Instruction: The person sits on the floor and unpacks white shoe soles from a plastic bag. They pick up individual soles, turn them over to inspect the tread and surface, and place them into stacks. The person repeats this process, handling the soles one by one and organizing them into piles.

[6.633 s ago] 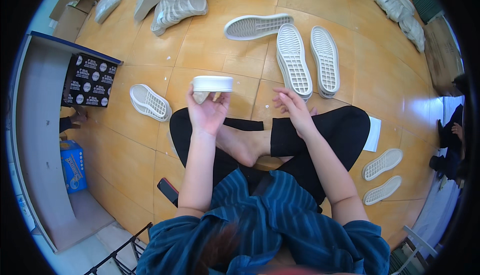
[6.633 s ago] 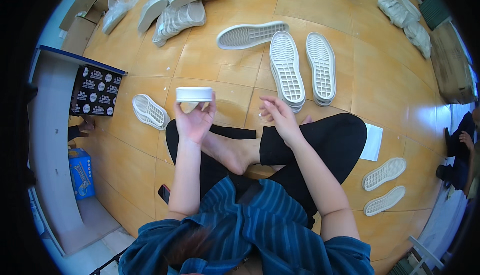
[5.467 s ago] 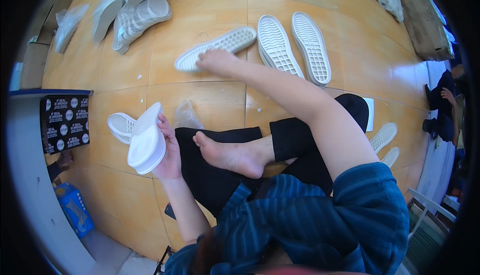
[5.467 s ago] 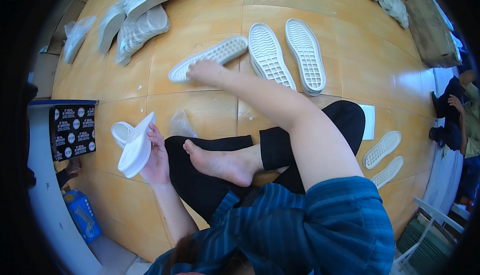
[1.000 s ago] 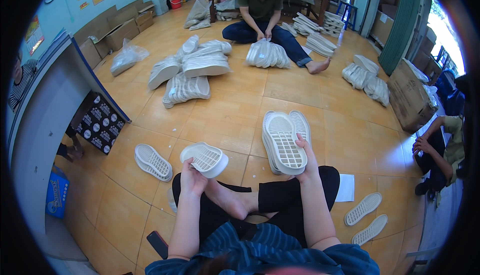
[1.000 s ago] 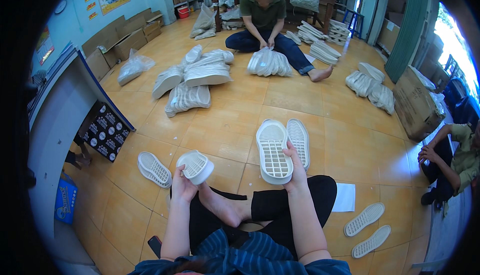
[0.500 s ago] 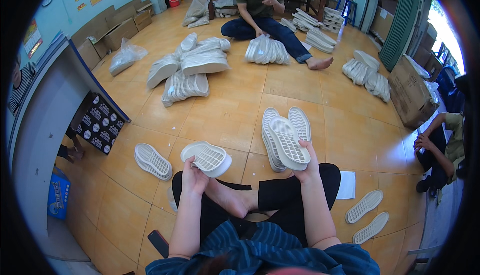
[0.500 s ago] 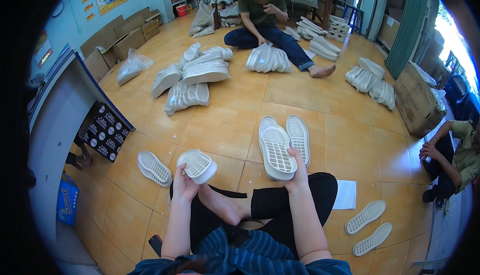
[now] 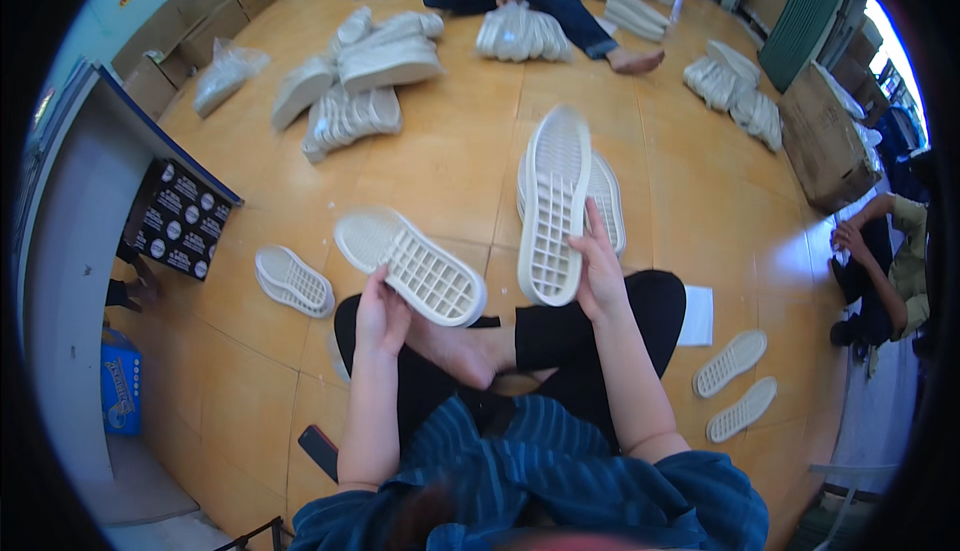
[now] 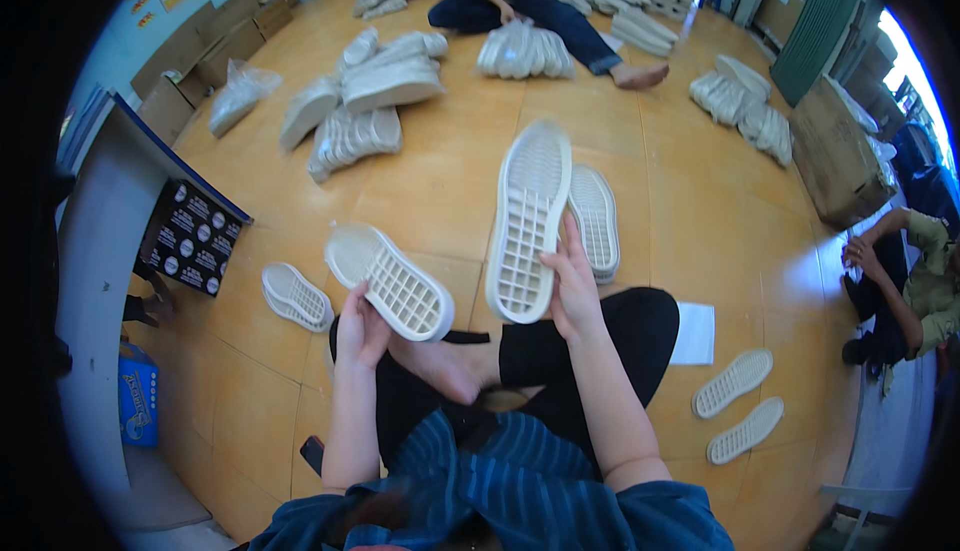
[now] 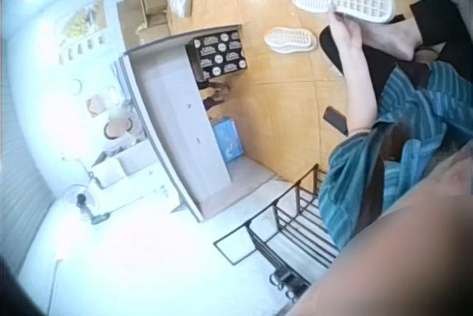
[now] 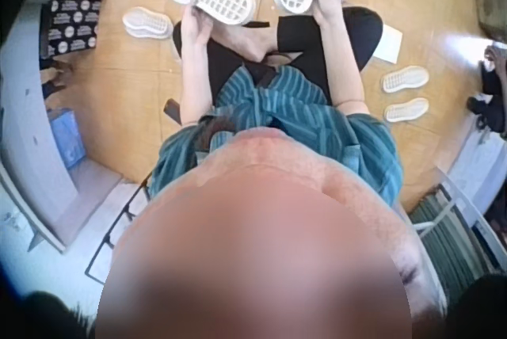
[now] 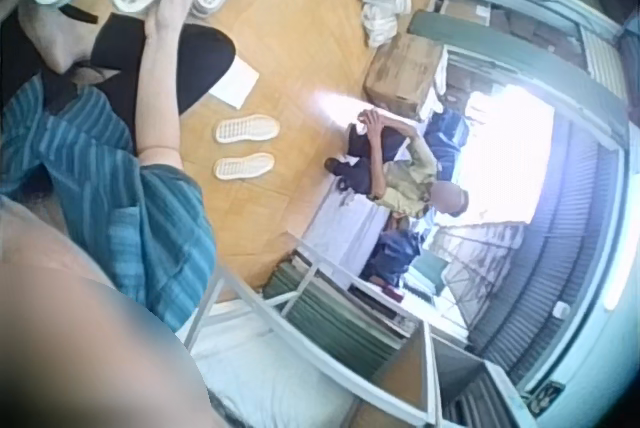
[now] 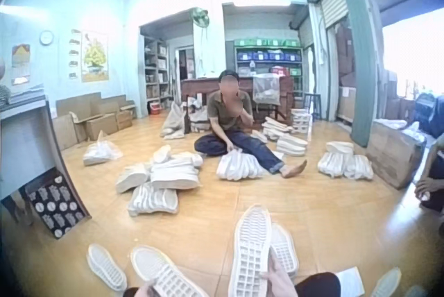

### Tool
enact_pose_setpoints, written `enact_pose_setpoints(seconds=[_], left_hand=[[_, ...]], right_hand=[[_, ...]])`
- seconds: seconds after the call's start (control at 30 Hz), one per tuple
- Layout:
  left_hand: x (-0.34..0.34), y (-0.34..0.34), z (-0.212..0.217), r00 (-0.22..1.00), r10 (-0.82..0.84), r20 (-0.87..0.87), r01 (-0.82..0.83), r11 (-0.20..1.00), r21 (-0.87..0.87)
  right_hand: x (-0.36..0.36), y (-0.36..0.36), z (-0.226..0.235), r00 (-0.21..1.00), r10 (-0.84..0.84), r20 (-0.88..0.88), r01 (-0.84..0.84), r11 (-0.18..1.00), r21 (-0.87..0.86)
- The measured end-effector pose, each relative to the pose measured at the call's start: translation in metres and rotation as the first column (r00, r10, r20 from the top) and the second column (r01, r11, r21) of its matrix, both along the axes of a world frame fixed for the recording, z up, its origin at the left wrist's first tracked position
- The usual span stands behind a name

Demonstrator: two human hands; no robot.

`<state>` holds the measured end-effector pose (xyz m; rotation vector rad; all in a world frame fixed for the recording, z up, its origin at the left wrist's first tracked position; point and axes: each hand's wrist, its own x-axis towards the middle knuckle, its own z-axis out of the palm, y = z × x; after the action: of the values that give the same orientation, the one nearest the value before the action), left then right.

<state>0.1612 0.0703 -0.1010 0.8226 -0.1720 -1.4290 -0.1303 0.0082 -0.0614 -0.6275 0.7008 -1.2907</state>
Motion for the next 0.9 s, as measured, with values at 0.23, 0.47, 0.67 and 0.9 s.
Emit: enact_pose_setpoints(seconds=[0.23,0.47,0.67,0.9], left_hand=[[-0.028,-0.013,0.008,0.996,-0.080,-0.036,0.074,0.987,-0.145],[-0.064,-0.004,0.001,0.902,-0.323,-0.285,0.226,0.918,-0.326],[-0.065,-0.003,-0.011,0.916,-0.288,-0.278,0.220,0.942,-0.251],[-0.063,0.003,-0.004,0.915,-0.322,-0.243,0.243,0.921,-0.304]], right_hand=[[0.017,0.009,-0.021,0.959,0.164,0.231,-0.168,0.986,-0.003],[0.015,0.028,-0.065,0.635,0.356,0.686,-0.519,0.854,0.038],[0.003,0.039,-0.067,0.741,0.228,0.632,-0.439,0.877,0.198],[-0.014,0.044,-0.064,0.758,0.383,0.528,-0.441,0.897,-0.017]])
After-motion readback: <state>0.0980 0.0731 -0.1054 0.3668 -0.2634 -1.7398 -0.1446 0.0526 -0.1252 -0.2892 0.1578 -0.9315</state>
